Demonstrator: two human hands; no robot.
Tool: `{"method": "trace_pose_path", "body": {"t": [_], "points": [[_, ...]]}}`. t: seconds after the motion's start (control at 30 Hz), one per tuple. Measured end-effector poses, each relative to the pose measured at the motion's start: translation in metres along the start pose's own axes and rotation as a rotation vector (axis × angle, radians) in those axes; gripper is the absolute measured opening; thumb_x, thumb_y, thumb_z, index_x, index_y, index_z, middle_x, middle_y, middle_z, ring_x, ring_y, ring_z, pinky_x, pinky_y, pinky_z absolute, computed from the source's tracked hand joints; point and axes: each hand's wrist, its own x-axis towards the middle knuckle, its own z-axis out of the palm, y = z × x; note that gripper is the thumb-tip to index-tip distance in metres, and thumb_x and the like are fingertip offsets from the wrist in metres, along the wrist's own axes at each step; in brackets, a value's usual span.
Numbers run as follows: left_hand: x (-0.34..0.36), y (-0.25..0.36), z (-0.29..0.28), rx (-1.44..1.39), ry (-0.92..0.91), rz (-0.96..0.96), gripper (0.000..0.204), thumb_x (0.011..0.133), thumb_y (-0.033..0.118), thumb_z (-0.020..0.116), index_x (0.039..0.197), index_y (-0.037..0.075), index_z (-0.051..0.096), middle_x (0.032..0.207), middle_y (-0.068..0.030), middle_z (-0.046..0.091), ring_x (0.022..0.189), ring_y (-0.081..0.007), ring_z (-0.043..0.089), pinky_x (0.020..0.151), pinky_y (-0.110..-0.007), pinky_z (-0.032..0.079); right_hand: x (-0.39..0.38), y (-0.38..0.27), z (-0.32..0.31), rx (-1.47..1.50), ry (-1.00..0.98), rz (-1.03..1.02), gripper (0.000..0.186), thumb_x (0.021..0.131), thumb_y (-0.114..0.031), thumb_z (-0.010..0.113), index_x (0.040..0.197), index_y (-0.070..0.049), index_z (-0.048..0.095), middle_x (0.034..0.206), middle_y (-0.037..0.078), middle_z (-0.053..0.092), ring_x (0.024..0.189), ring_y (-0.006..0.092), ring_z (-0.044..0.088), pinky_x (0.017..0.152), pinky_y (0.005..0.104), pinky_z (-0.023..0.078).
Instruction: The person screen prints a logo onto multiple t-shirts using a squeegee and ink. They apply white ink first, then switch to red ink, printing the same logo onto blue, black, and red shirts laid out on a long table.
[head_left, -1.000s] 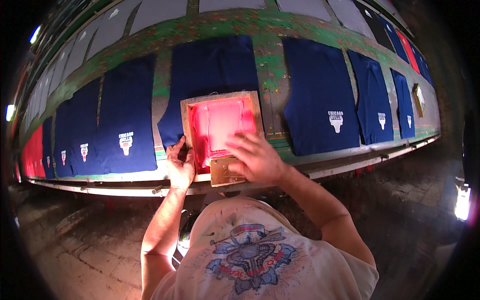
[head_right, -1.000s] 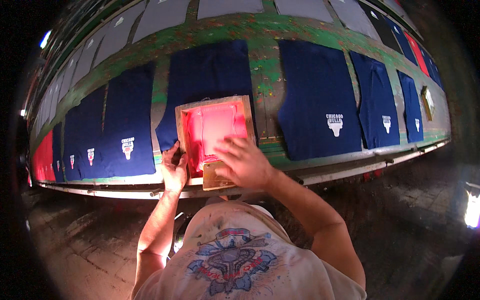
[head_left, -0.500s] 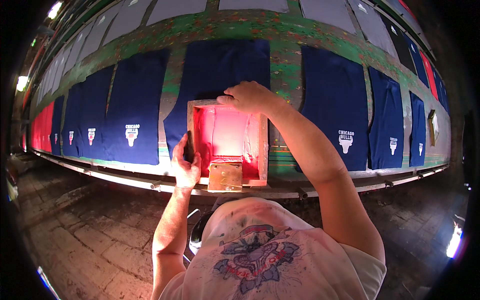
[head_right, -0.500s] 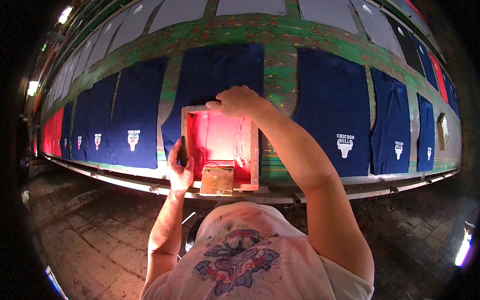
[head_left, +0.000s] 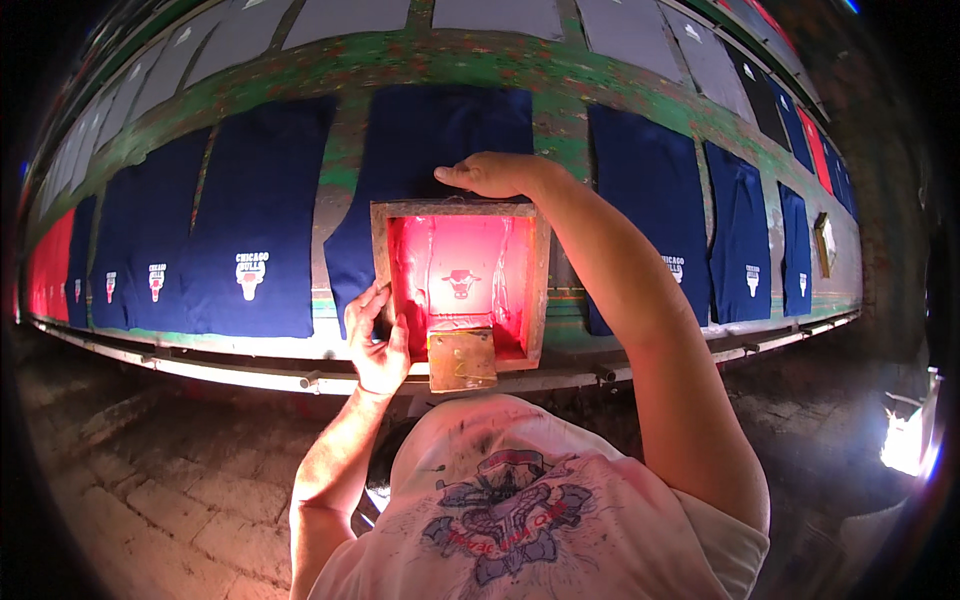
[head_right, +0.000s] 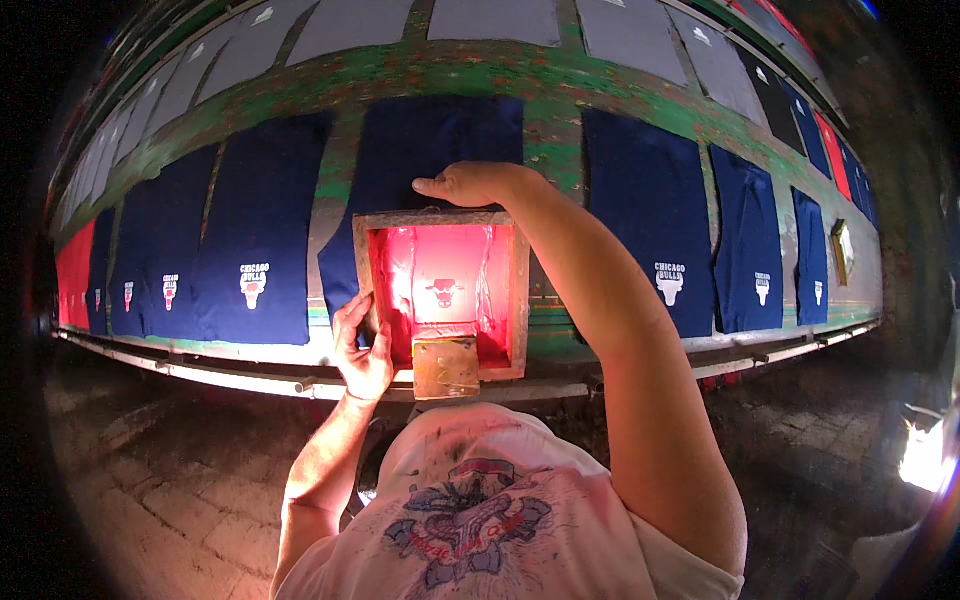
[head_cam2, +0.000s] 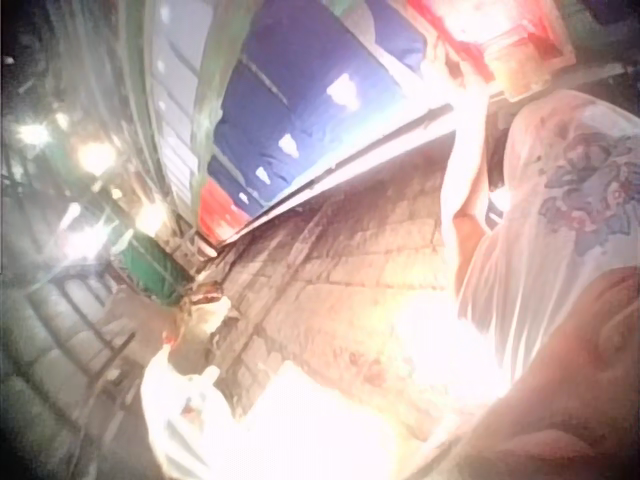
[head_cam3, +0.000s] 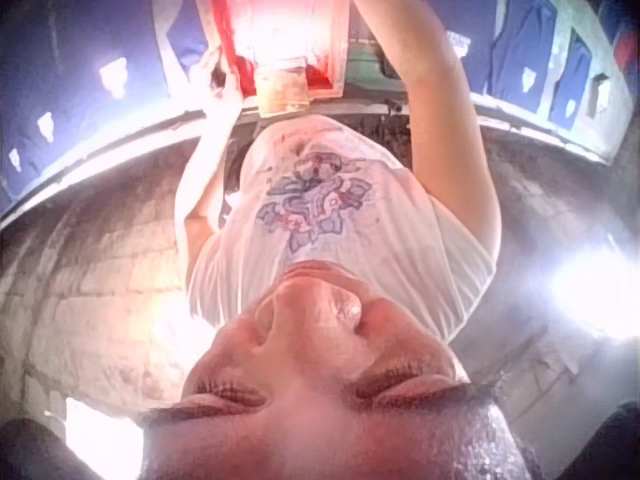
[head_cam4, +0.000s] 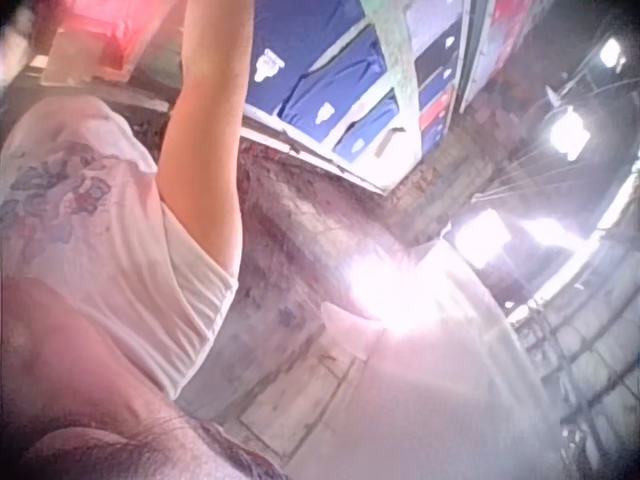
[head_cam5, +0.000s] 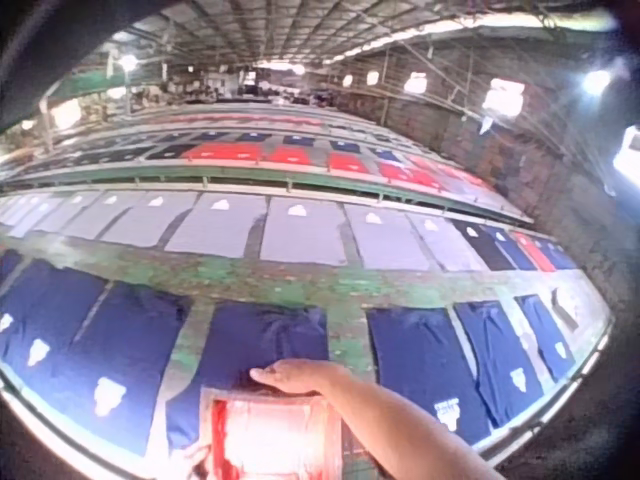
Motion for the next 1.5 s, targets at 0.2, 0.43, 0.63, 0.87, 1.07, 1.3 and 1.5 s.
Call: {"method": "trace_pose_path", "body": {"t": [0.2,0.43,0.63,0.87,1.07,1.3,1.5], "points": [[0.006,-0.011,0.0,-0.215,-0.006,-0.13,0.051,0.095,-0.008,0.071,0.145,-0.002,0.068,0.147,-0.0214,0.067,0.139,-0.0363,0.064,0.123,-0.047,0.048,-0.066,0.031,-0.004,0.194,0.625,-0.149,0.065,0.117,-0.055,0.051,0.146,-0.002,0.073,0.147,0.024,0.072,0.138,0.0421,0.067,0.115,0.0514,0.052],[0.024,-0.001,0.001,-0.413,0.053,-0.319,0.063,0.097,-0.018,0.07,0.156,0.002,0.062,0.154,-0.015,0.066,0.124,-0.0228,0.071,0.108,-0.034,0.059,-0.196,0.051,0.159,0.881,0.982,-0.064,0.06,0.119,-0.048,0.059,0.15,0.003,0.065,0.137,0.011,0.074,0.127,0.0162,0.065,0.111,0.0359,0.053],[0.038,0.019,0.041,-0.451,0.03,-0.386,0.06,0.096,-0.021,0.069,0.151,0.001,0.065,0.146,-0.0136,0.071,0.117,-0.0193,0.073,0.104,-0.031,0.061,-0.253,0.058,0.222,1.331,0.763,-0.186,0.066,0.122,-0.043,0.053,0.169,0.003,0.046,0.161,0.013,0.06,0.147,0.0203,0.056,0.125,0.0386,0.044],[0.01,0.091,0.171,-0.098,-0.063,-0.16,0.048,0.092,-0.018,0.071,0.134,0.002,0.076,0.152,-0.0153,0.064,0.136,-0.0238,0.067,0.11,-0.035,0.057,-0.316,0.161,0.221,1.305,1.069,-0.193,0.061,0.119,-0.035,0.058,0.165,0.004,0.05,0.157,0.012,0.06,0.15,0.0228,0.054,0.129,0.0408,0.039],[-0.026,0.157,0.302,-0.088,-0.179,-0.209,0.049,0.088,-0.017,0.068,0.13,0.004,0.078,0.158,-0.0218,0.062,0.148,-0.0354,0.061,0.12,-0.04,0.051,-0.4,0.269,0.203,1.345,1.102,-0.127,0.061,0.115,-0.031,0.067,0.162,0.005,0.055,0.155,0.011,0.061,0.145,0.0213,0.056,0.127,0.0389,0.04],[-0.055,0.188,0.361,-0.142,-0.188,-0.239,0.041,0.088,-0.017,0.068,0.121,0.005,0.077,0.161,-0.0216,0.062,0.151,-0.0346,0.058,0.125,-0.043,0.047,-0.452,0.333,0.188,1.076,0.964,0.159,0.073,0.109,-0.033,0.078,0.164,0.007,0.054,0.154,0.017,0.066,0.142,0.0231,0.061,0.123,0.0387,0.047],[-0.07,0.189,0.371,-0.091,-0.17,-0.219,0.041,0.086,-0.019,0.068,0.117,0.005,0.078,0.16,-0.0225,0.062,0.149,-0.0353,0.059,0.125,-0.044,0.046,-0.457,0.348,0.194,1.017,0.986,0.129,0.071,0.104,-0.032,0.083,0.158,0.008,0.061,0.15,0.024,0.067,0.146,0.0314,0.061,0.127,0.043,0.042]]}}
